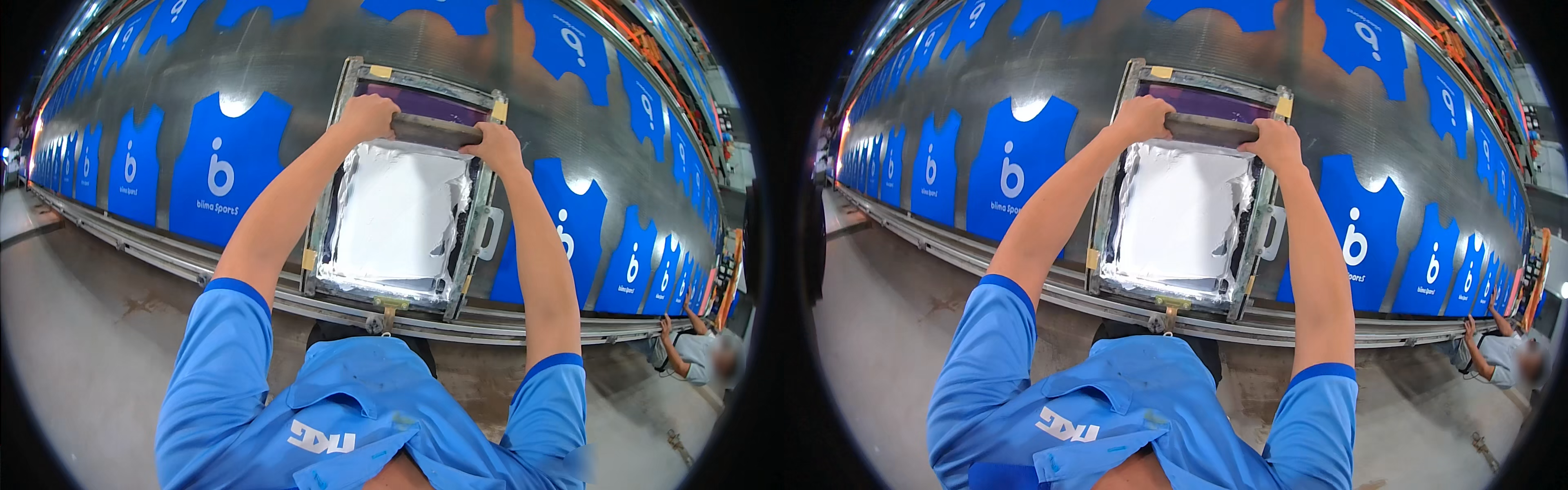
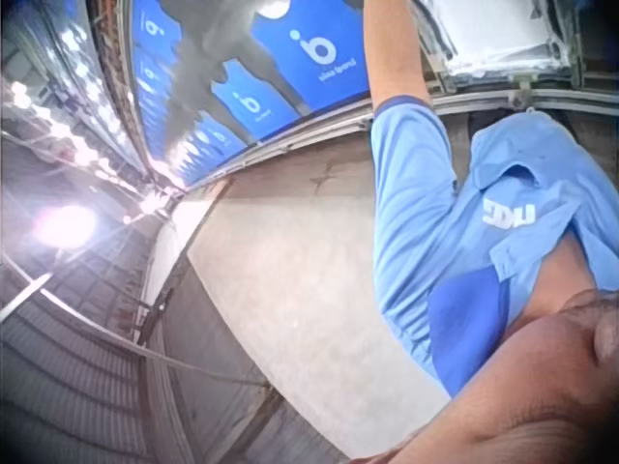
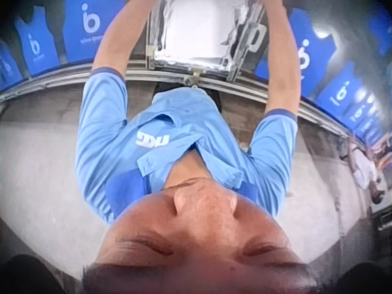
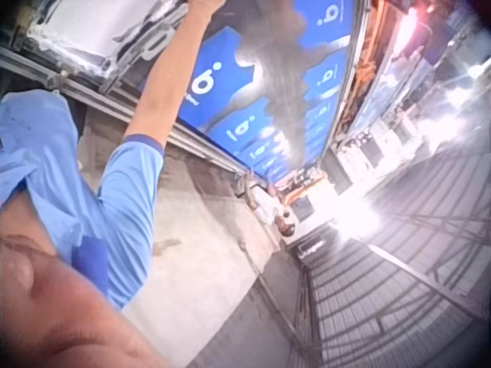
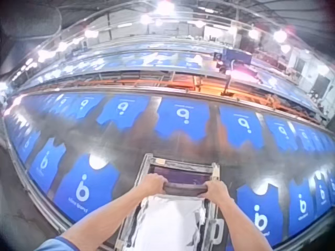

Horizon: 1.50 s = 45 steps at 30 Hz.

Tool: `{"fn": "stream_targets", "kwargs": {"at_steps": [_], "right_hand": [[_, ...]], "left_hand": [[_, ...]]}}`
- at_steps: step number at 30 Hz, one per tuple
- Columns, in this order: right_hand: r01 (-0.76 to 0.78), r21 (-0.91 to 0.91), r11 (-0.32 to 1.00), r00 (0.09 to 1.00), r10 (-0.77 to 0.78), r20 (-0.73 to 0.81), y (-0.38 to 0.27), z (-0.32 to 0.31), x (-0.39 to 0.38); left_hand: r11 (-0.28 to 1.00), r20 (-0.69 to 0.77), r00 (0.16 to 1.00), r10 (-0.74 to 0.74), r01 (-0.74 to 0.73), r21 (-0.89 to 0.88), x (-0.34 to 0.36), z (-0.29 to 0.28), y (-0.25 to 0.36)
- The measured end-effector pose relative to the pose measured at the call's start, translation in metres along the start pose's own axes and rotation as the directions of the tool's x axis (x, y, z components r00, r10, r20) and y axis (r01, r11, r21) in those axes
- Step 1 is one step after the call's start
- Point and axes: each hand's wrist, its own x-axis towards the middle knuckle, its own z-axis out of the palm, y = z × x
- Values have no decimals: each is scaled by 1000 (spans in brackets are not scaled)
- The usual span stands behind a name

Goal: The person uses a squeegee to pull white ink across a screen-printing frame, imprinting a logo onto a blue jersey on a conveyor. The person repeatedly repositions the frame and applies ink to successive jerseys as they move along the line.

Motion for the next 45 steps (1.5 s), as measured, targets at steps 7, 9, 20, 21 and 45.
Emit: {"fn": "stream_targets", "kwargs": {"at_steps": [7, 9, 20, 21, 45], "right_hand": [[-16, 162, 987, 998, 27, -64, -1, 1, -29], [-6, 168, 986, 998, 16, -60, -19, -2, -65], [68, 224, 972, 988, -34, -153, -68, 66, -281], [120, 233, 965, 977, -74, -200, -71, 78, -296], [-210, 436, 875, 837, -70, 543, -60, 22, -274]], "left_hand": [[999, -38, 999, 26, -24, 38, -24, -8, 18], [996, -64, 996, 58, -53, 67, -57, 2, 21], [997, -196, 978, 72, -76, -12, -269, 101, 82], [997, -241, 969, 62, -68, -20, -288, 112, 84], [947, 388, 917, 93, 39, -320, -250, 82, 80]]}}
